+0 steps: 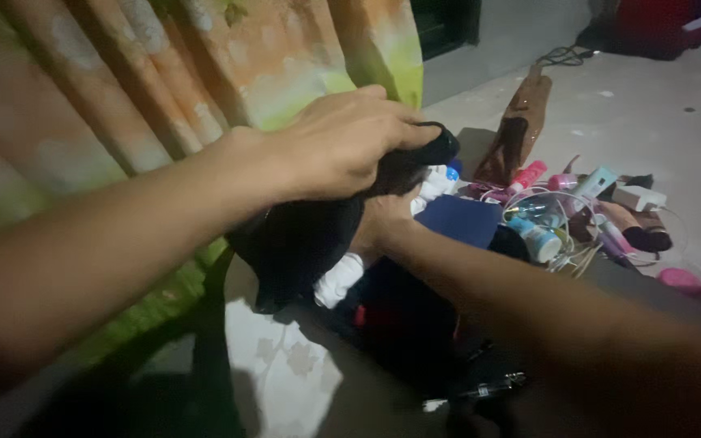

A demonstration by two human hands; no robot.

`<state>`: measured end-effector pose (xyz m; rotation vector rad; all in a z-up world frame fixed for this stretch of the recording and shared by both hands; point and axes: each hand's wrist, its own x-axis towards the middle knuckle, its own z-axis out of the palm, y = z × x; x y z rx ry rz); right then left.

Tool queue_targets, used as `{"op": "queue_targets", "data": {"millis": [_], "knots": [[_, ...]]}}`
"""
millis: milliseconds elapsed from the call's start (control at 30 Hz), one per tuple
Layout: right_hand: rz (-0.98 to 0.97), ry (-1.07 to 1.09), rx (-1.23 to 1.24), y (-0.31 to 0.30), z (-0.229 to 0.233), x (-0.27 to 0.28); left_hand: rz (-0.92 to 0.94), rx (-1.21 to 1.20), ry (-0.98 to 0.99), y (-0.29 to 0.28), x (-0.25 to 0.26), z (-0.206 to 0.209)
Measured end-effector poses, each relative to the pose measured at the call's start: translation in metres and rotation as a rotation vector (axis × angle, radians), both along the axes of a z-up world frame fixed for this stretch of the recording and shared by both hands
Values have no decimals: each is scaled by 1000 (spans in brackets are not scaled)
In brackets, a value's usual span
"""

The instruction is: The person packs a black backpack on a table, placing folded clothing items one at a time into the main compartment and pressing them down to fit. They then zip the compartments closed and adjust the bag on the table.

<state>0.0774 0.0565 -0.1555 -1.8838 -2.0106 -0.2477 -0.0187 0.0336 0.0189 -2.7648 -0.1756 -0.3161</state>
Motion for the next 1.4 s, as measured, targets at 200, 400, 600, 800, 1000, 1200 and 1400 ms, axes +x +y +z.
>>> {"op": "queue_targets", "data": {"millis": [200,400,600,800,1000,1200,1400], "knots": [[-256,-28,-307,5,-3,2,28,-48,-28,-3,-10,-1],[66,170,-254,-35,-12,54,91,-95,-30,-14,-1,-7],[183,368,145,-120,-45,93,77,-75,-39,-26,4,-17],[-200,260,146,-211,-74,149,111,-66,6,-35,9,-21],[-652,434,320,-293,-99,246,128,8,19,-43,19,-32],[-1298,723,556,-378,-125,323,191,61,39,-53,33,-39],[-1295,1816,469,-405,-115,340,183,26,46,-63,45,-38]]}}
